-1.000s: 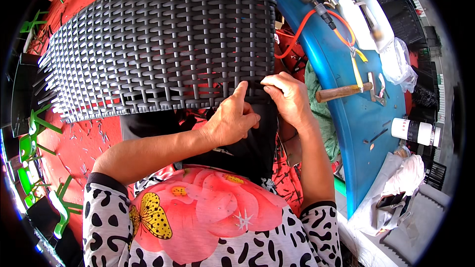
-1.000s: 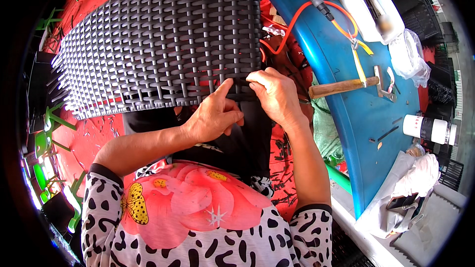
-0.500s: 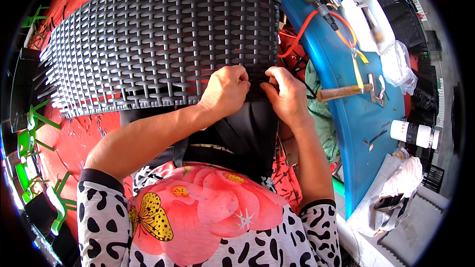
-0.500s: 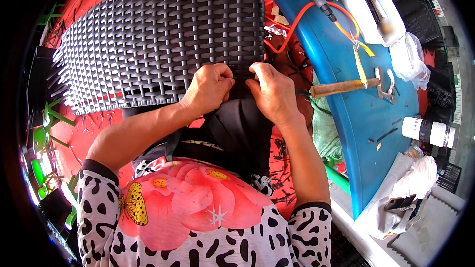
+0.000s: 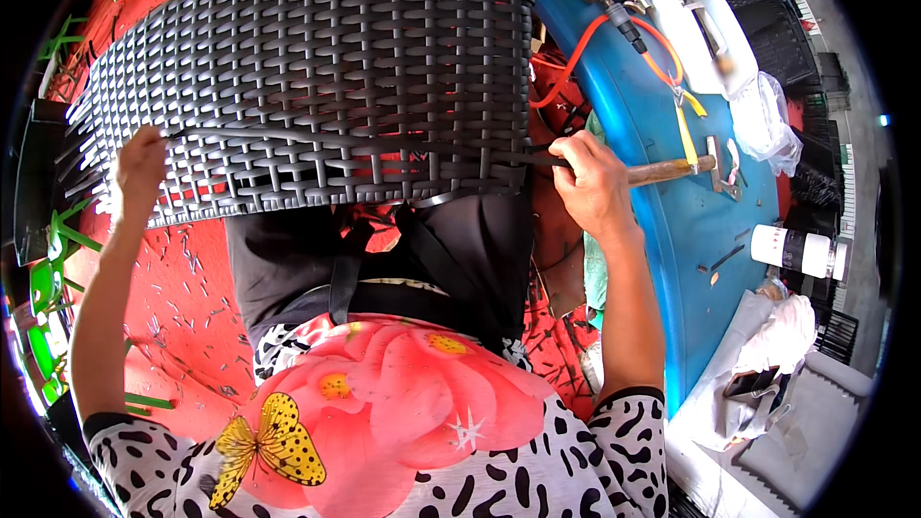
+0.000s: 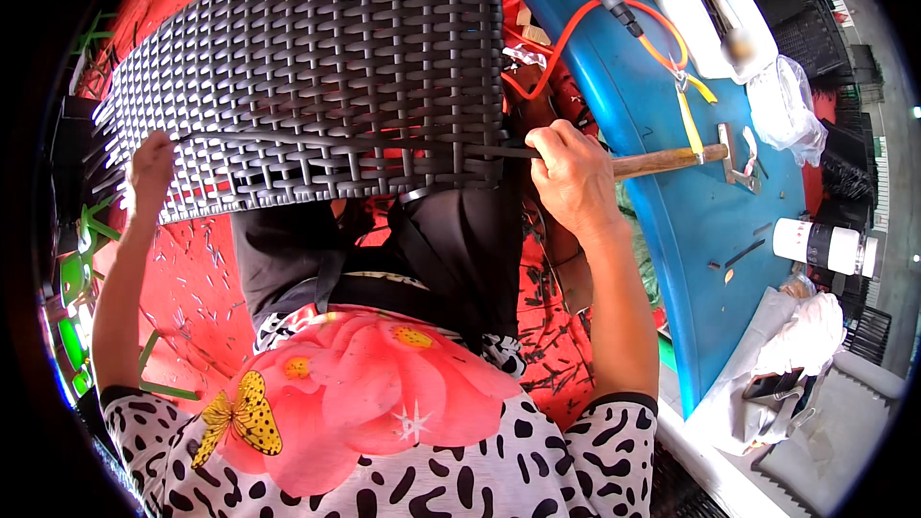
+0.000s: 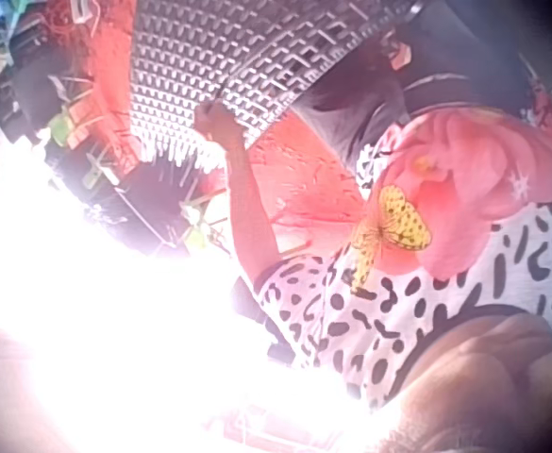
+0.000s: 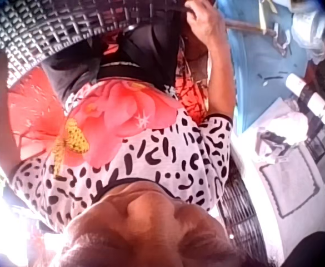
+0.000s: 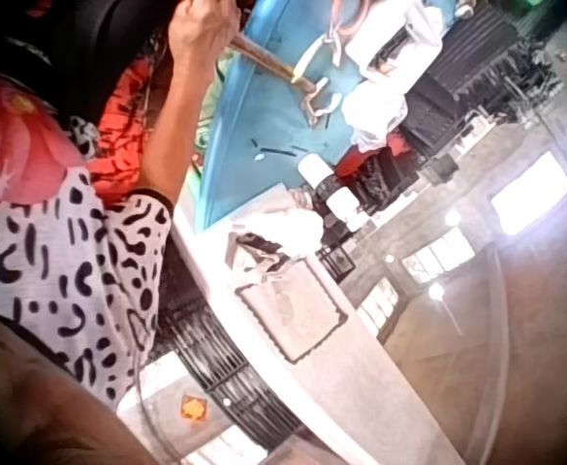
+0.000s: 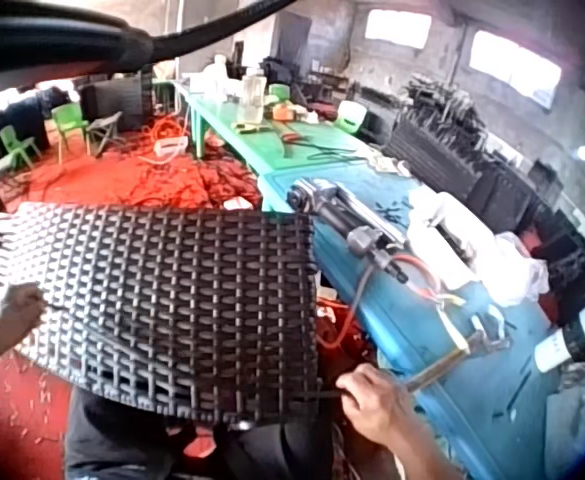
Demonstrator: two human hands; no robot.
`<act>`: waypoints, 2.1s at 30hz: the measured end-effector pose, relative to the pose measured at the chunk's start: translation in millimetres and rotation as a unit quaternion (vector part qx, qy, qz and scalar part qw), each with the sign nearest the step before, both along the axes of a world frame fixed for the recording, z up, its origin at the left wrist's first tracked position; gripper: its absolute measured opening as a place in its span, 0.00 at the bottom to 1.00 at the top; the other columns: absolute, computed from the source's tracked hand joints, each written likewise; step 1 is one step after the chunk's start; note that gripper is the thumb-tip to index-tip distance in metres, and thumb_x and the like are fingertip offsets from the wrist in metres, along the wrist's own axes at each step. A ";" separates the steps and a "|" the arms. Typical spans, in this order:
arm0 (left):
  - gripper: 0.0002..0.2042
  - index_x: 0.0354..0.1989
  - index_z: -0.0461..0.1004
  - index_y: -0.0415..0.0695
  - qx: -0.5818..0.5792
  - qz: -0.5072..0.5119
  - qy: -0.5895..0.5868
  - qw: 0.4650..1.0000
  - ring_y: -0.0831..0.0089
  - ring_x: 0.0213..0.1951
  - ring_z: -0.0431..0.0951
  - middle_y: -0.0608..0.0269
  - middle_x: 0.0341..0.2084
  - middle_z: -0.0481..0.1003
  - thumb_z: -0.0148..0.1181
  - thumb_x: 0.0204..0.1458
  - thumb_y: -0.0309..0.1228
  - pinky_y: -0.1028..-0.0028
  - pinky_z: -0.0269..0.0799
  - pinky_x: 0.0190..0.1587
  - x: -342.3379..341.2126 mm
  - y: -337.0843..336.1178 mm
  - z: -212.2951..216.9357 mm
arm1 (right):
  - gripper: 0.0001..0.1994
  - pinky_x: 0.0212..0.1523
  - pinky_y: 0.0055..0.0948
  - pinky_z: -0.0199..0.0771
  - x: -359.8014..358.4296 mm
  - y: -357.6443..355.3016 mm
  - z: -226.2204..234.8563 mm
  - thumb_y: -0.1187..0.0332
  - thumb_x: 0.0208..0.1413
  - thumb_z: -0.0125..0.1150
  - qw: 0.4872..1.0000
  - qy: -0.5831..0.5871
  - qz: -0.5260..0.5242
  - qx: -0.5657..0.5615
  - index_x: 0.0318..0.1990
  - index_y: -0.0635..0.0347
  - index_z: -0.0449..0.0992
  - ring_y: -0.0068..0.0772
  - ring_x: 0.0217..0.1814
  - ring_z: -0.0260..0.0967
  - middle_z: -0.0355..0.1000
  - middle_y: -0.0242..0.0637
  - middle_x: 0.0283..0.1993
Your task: The person weaves black plastic strips into the frame of a chair seat using their hands. They interlace the strips through the existing weave pattern, pulling them tight to secure the structure. The task involves repetitive hand movements to thread and adjust the plastic material.
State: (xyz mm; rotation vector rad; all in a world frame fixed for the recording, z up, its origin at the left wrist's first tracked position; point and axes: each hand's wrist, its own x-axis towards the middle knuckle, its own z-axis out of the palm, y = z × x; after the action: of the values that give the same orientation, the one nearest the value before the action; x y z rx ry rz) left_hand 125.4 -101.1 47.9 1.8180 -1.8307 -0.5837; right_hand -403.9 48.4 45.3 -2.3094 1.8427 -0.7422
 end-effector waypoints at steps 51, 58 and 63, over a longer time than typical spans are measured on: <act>0.06 0.21 0.67 0.39 -0.096 -0.406 -0.031 0.908 0.56 0.25 0.69 0.56 0.19 0.65 0.59 0.41 0.24 0.63 0.64 0.27 -231.4 53.0 -2.2 | 0.10 0.36 0.15 0.69 29.3 -0.2 -70.2 0.81 0.47 0.63 0.719 -0.686 -0.081 0.079 0.38 0.65 0.74 0.15 0.33 0.66 0.71 0.29 0.34; 0.07 0.20 0.66 0.39 -0.088 -0.384 -0.021 0.919 0.58 0.23 0.69 0.57 0.17 0.66 0.60 0.39 0.23 0.65 0.64 0.25 -232.0 52.8 -4.4 | 0.10 0.40 0.16 0.70 33.4 2.6 -67.6 0.80 0.48 0.62 0.744 -0.659 -0.082 0.070 0.40 0.67 0.74 0.17 0.36 0.68 0.72 0.31 0.36; 0.07 0.19 0.66 0.39 -0.076 -0.371 -0.010 0.925 0.59 0.22 0.69 0.58 0.16 0.66 0.61 0.38 0.23 0.65 0.64 0.25 -231.3 52.8 -4.9 | 0.11 0.40 0.19 0.70 30.9 0.5 -67.3 0.77 0.49 0.63 0.849 -0.521 -0.074 0.048 0.42 0.68 0.74 0.20 0.38 0.69 0.73 0.32 0.36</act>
State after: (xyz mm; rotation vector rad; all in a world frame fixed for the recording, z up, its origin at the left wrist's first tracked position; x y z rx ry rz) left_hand -105.9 -48.3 43.0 0.9855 -2.4896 -0.6507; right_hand -373.1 48.9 -22.0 -1.2000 1.4241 -1.4741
